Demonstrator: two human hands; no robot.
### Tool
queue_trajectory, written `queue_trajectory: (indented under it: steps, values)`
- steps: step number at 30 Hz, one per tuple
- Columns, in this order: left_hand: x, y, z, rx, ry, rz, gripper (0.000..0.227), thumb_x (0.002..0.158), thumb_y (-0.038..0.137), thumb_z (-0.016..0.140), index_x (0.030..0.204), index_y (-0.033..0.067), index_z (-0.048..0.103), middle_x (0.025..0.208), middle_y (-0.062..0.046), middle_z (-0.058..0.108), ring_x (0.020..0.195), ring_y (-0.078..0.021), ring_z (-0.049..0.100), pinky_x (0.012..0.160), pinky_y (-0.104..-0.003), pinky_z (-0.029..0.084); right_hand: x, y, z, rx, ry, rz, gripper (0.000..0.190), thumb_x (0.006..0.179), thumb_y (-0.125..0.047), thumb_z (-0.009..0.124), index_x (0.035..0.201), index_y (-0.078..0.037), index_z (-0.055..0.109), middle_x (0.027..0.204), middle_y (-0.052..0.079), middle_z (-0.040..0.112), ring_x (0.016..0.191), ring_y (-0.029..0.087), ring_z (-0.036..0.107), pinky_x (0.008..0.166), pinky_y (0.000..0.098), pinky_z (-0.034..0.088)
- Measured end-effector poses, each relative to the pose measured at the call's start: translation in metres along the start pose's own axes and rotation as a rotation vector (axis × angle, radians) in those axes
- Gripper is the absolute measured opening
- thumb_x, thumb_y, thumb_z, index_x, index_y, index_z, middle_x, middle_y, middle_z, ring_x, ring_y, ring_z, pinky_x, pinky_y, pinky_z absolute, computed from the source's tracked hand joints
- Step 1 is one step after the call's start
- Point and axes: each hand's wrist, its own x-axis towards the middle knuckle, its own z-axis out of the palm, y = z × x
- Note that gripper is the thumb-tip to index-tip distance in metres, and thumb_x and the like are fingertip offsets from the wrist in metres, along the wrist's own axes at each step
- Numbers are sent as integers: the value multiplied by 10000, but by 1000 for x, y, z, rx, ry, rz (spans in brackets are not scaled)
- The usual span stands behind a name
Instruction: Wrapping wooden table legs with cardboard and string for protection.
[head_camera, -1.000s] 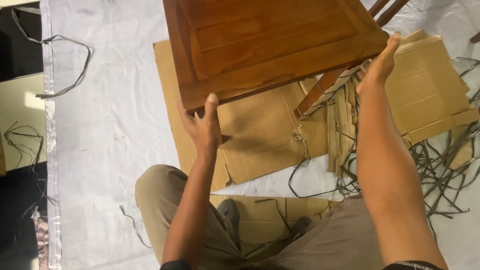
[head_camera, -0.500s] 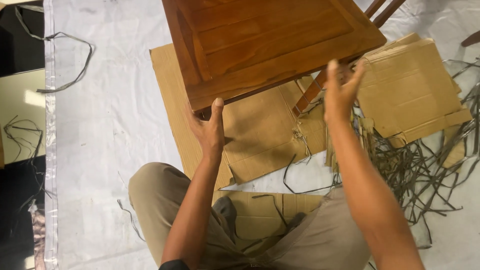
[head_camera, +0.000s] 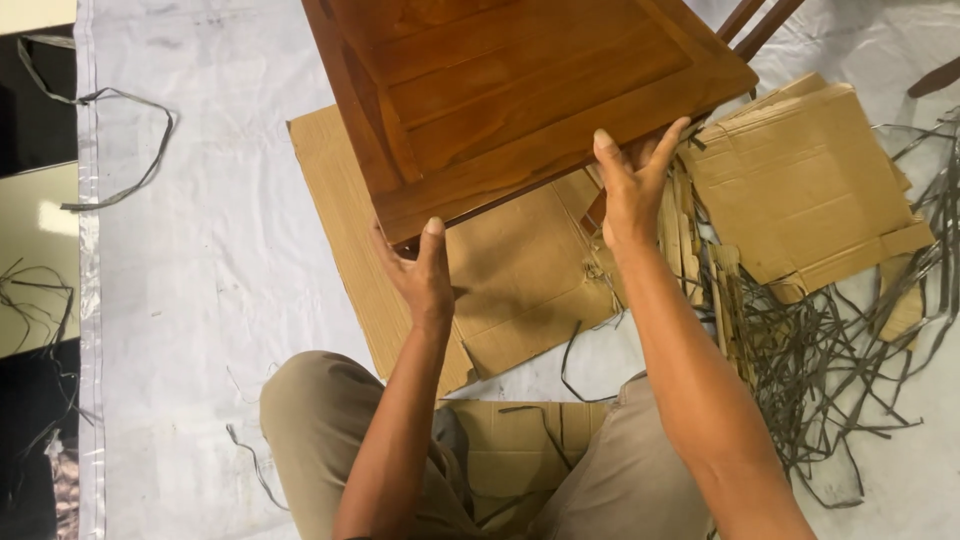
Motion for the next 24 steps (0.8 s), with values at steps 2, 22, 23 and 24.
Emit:
queue_trajectory:
  steps: [2,22,23,24]
  values:
    - [-2,-14,4,-13,-10,-9,635,892,232,830,1427,167,495,1158,-3,609,1070,-100,574,1017,-353,496,11,-3,2,22,0,-7,1106,1123,-206,866,1667,-338,-88,1615,441,-217,1545,622,-52,1212,760,206]
    - [-23,22,11,285,-216,-101,667,857,306,769,1383,0,496,1280,-183,588,1206,-318,580,1069,-452,434,61,16,-51,132,-99,83,1089,931,-237,796,1647,-260,-24,1519,192,440,1220,279,575,1139,628,338]
    - [-26,23,11,302,-225,-64,666,863,330,764,1377,9,488,1282,-185,574,1222,-328,568,1087,-470,433,61,14,-53,153,-107,116,1070,927,-214,782,1651,-299,-2,1479,164,525,1198,244,586,1085,529,378]
    - [-31,24,11,319,-233,-26,667,869,355,759,1372,17,481,1283,-186,560,1238,-338,556,1106,-488,431,60,11,-54,173,-115,150,1056,923,-191,768,1655,-337,21,1439,136,610,1177,209,596,1032,430,417]
